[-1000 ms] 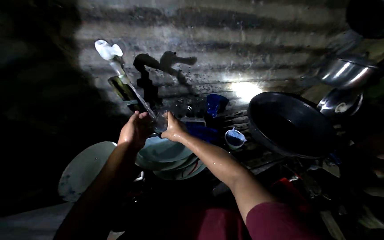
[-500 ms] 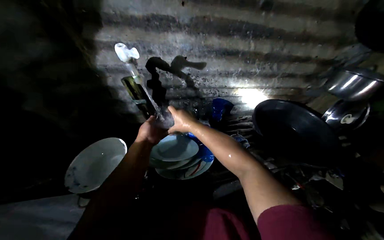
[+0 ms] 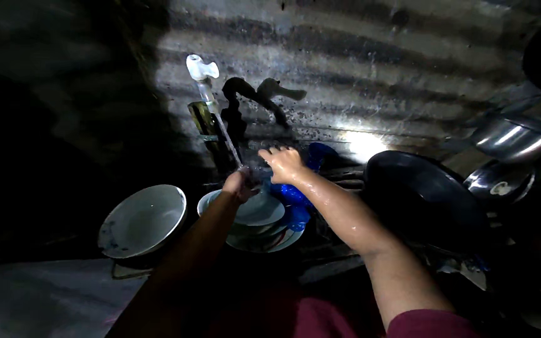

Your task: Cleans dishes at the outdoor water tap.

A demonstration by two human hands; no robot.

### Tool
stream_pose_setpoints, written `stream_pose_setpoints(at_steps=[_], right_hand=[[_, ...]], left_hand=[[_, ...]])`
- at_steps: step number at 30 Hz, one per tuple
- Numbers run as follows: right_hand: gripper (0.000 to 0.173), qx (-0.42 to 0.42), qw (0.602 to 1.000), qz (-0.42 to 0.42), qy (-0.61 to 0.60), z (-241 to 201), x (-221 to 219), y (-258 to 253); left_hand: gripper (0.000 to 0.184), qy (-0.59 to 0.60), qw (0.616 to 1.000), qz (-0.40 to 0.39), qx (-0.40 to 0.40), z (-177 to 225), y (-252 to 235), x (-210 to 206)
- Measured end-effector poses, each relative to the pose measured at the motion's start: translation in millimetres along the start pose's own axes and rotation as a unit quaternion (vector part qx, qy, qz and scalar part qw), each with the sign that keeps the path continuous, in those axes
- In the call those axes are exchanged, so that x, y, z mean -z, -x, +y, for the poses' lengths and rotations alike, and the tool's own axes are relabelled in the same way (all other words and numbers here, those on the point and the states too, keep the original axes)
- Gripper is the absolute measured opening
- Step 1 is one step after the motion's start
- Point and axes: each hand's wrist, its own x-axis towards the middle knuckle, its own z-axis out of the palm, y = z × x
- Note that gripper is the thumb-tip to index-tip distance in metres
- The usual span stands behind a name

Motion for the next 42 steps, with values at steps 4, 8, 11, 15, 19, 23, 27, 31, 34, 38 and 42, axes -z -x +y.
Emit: stream_pose_setpoints(at_steps=[4,8,11,15,19,23,27,31,34,38,42], right_hand=[[0.116,-0.024,0.897,0.013,-0.44,3.6,-55.1,-3.1],[0.112,-0.018,0.746,-0.02,-0.665,-26.7,-84.6,8.2],[0.094,-0.048,0.694,0.019,-0.719,-48.9,-79.7,8.3],[0.074,-0.066,0.72,0.1,-0.684,-49.0,-58.6,-16.9],[0.064,0.018,0.812,0.143,-0.565,-46.2,-36.5,-31.6],[0.031,-0.012,0.828,0.126,-0.547,-49.2,-6.4,-54.5],[0.035,-0.094,0.963,-0.001,-0.253,-76.7,27.8,-54.0],[0.034,-0.048,0.858,0.052,-0.508,-63.1,-5.9,-59.8],[0.044,-0.127,0.871,0.007,-0.474,-50.8,-13.0,-64.6],[0.041,-0.158,0.883,0.109,-0.428,-51.7,-14.8,-70.0],[0.022,0.113,0.913,0.01,-0.391,-50.2,4.0,-45.8]], left_hand=[[0.042,0.004,0.995,0.023,-0.092,0.8,18.3,12.0],[0.042,0.051,0.988,0.041,-0.14,1.6,19.8,29.5],[0.068,0.013,0.99,0.032,-0.137,-4.0,28.1,20.5],[0.064,-0.046,0.989,-0.036,-0.138,-18.0,47.2,11.4],[0.056,-0.001,0.989,-0.064,-0.134,-14.2,53.5,18.3],[0.049,0.173,0.963,-0.203,-0.046,-12.1,57.9,28.8],[0.03,-0.003,0.99,-0.124,-0.07,-7.9,61.4,19.4],[0.038,0.154,0.976,-0.144,-0.05,-17.0,58.7,26.3],[0.045,0.219,0.97,-0.096,0.032,-19.5,66.7,16.9],[0.046,0.197,0.98,0.019,-0.003,-14.1,57.0,13.8],[0.036,0.288,0.951,0.078,-0.076,2.0,30.4,51.8]])
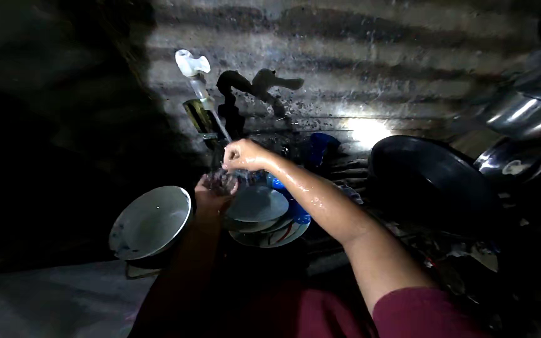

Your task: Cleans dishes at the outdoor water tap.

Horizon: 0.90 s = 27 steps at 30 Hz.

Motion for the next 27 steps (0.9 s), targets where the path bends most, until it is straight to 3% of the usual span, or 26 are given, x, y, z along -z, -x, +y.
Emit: stream_pose_setpoints(at_steps=[2,4,6,7,9,10,12,13,14,17,18,20,21,22,24,25,27], right_hand=[[0.028,-0.057,0.993,-0.095,0.041,-23.1,3.6,1.0],[0.039,-0.121,0.991,-0.045,0.019,-39.4,-8.3,-5.8],[0.031,-0.044,0.983,-0.08,0.159,-46.1,-11.3,-4.8],[0.026,0.005,0.953,-0.143,0.266,-48.7,-6.2,-1.6],[0.03,0.003,0.88,-0.254,0.401,-57.7,7.1,-1.5],[0.03,-0.012,0.884,-0.262,0.386,-56.7,10.7,-6.9],[0.026,-0.046,0.947,-0.165,0.272,-50.4,7.1,-15.2],[0.031,-0.053,0.951,-0.129,0.274,-54.1,2.9,-12.9],[0.032,-0.038,0.934,-0.135,0.329,-58.1,1.7,-8.5],[0.027,-0.025,0.845,-0.254,0.47,-62.9,12.6,-2.1],[0.027,-0.028,0.86,-0.255,0.441,-59.3,16.7,-6.3],[0.03,-0.02,0.944,-0.156,0.291,-46.5,12.5,-12.1],[0.037,-0.018,0.961,-0.111,0.253,-44.7,6.6,-10.0],[0.036,-0.001,0.954,-0.114,0.278,-44.5,4.3,-5.6],[0.026,0.016,0.894,-0.211,0.395,-44.7,9.8,0.0],[0.03,0.004,0.875,-0.245,0.418,-44.0,13.7,-1.8],[0.022,0.012,0.917,-0.222,0.333,-34.0,23.6,-10.6]], left_hand=[[0.047,0.006,1.0,-0.015,0.004,8.4,-11.7,1.6],[0.046,0.002,1.0,-0.003,0.015,7.6,-16.1,-7.4],[0.042,-0.016,0.999,0.026,0.019,6.5,-26.4,-8.3],[0.04,-0.029,0.999,0.031,0.023,7.5,-30.5,-6.7],[0.042,-0.05,0.998,0.018,0.046,10.9,-27.9,-8.9],[0.045,-0.056,0.997,0.006,0.056,9.9,-25.5,-11.2],[0.045,-0.059,0.997,-0.025,0.039,5.2,-24.1,-18.7],[0.045,-0.059,0.997,-0.037,0.026,4.6,-25.6,-20.2],[0.045,-0.066,0.997,-0.042,0.022,5.9,-28.4,-19.9],[0.043,-0.099,0.993,-0.038,0.057,11.2,-32.0,-15.9],[0.043,-0.095,0.993,-0.038,0.061,10.4,-29.5,-16.8],[0.041,-0.072,0.995,-0.049,0.04,8.2,-27.6,-17.1],[0.04,-0.07,0.996,-0.046,0.023,9.5,-27.1,-18.1],[0.04,-0.085,0.996,-0.032,0.011,12.1,-26.5,-18.8],[0.043,-0.113,0.993,-0.008,0.029,18.3,-27.4,-16.1],[0.045,-0.117,0.991,-0.012,0.056,20.6,-27.9,-11.1],[0.045,-0.108,0.988,-0.053,0.093,18.6,-28.1,0.1]])
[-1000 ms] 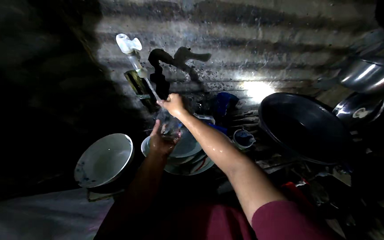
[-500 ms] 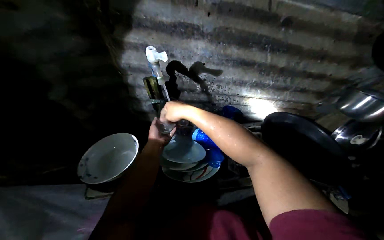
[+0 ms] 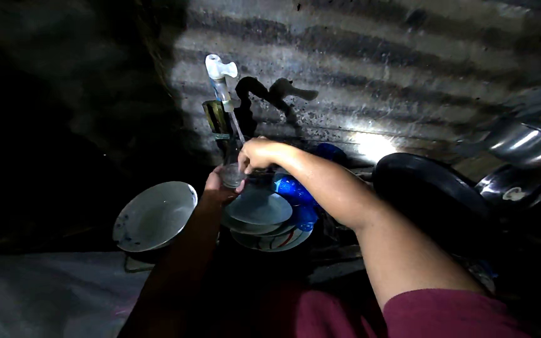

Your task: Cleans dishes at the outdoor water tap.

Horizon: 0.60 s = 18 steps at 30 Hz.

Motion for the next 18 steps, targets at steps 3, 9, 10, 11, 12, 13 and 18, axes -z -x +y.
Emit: stream_pose_setpoints(at_steps=[3,9,10,11,12,13,18], right_hand=[[0.033,-0.046,0.93,0.165,-0.326,13.0,-8.5,-9.6],[0.042,-0.187,0.783,0.332,-0.492,-0.5,-64.7,-38.8],[0.039,-0.163,0.806,0.314,-0.474,-9.3,-72.9,-34.5],[0.042,-0.13,0.836,0.287,-0.449,-20.5,-80.3,-27.3],[0.048,-0.101,0.867,0.26,-0.414,-30.0,-86.6,-19.7],[0.052,-0.076,0.887,0.249,-0.381,-34.9,-92.0,-15.8],[0.067,-0.117,0.759,0.294,-0.569,-3.7,-95.5,-18.3]], left_hand=[[0.054,-0.002,0.988,-0.154,-0.001,-9.2,19.9,5.9],[0.048,-0.082,0.983,-0.163,0.002,-18.4,48.2,-20.0],[0.047,-0.081,0.987,-0.138,-0.006,-21.4,47.2,-20.0],[0.05,-0.08,0.99,-0.112,-0.025,-25.3,46.4,-19.2],[0.054,-0.088,0.99,-0.101,-0.049,-27.9,46.2,-15.0],[0.054,-0.098,0.988,-0.096,-0.072,-29.6,45.6,-10.8],[0.066,-0.183,0.975,-0.021,-0.127,-42.2,36.8,-23.4]])
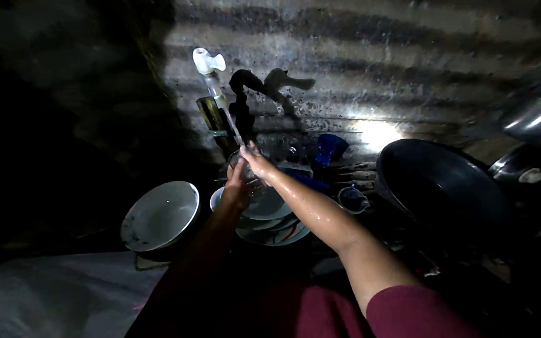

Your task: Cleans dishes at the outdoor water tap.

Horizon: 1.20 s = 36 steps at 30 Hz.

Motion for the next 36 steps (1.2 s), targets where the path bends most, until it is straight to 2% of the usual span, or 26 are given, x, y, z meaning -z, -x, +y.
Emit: stream_pose_setpoints(at_steps=[2,3,5,7,11,12,14,18,20,22,24,26,28,30,34,36], right_hand=[[0.069,-0.044,0.997,-0.017,-0.061,3.4,6.3,12.6],[0.067,-0.066,0.994,-0.038,-0.084,7.8,7.4,25.7],[0.061,-0.1,0.978,-0.07,-0.172,25.8,3.9,43.4],[0.056,-0.089,0.96,-0.052,-0.259,45.7,-4.8,45.3],[0.036,-0.094,0.953,0.022,-0.288,54.3,-12.2,45.4],[0.035,-0.098,0.949,0.029,-0.298,56.9,-12.7,45.7],[0.041,-0.094,0.952,0.016,-0.291,64.6,-12.5,42.7],[0.06,-0.055,0.994,-0.029,-0.089,59.7,-7.6,39.9],[0.062,-0.067,0.997,-0.045,0.015,53.2,-9.5,39.7],[0.062,-0.057,0.992,-0.047,0.103,51.8,-8.4,41.8],[0.074,-0.019,0.992,-0.03,0.118,57.2,-6.6,44.6],[0.082,-0.005,0.991,-0.003,0.132,62.5,-3.2,35.4],[0.082,-0.045,0.99,0.03,0.128,67.6,-1.4,30.2],[0.081,-0.055,0.99,0.031,0.129,55.5,6.8,32.3],[0.077,-0.072,0.987,0.027,0.138,49.0,3.8,40.4],[0.073,-0.046,0.989,0.033,0.136,43.6,11.2,35.4]], left_hand=[[0.09,-0.027,0.997,0.03,-0.058,-1.6,-11.3,-1.5],[0.095,-0.038,0.994,0.057,-0.09,0.4,-15.6,-2.0],[0.094,-0.062,0.982,0.082,-0.157,11.3,-20.1,-2.5],[0.089,-0.116,0.961,0.088,-0.235,19.5,-24.6,-1.3],[0.081,-0.317,0.872,0.046,-0.369,24.6,-24.2,10.9],[0.081,-0.343,0.849,0.036,-0.4,22.1,-24.9,12.0],[0.08,-0.344,0.832,0.032,-0.435,14.1,-26.8,10.9],[0.081,-0.32,0.858,0.062,-0.396,12.8,-25.0,6.3],[0.064,-0.366,0.849,0.055,-0.377,23.5,-21.8,9.2],[0.043,-0.469,0.816,0.017,-0.338,39.9,-12.5,10.4],[0.029,-0.586,0.758,-0.045,-0.282,62.8,1.8,4.8],[0.019,-0.644,0.729,-0.094,-0.214,82.9,3.1,2.7],[0.02,-0.673,0.707,-0.104,-0.19,79.2,-10.1,13.8],[0.024,-0.667,0.708,-0.094,-0.213,82.0,-8.6,10.0],[0.025,-0.624,0.746,-0.09,-0.215,75.8,3.7,3.6],[0.028,-0.603,0.755,-0.088,-0.241,82.1,-2.9,-3.3]])
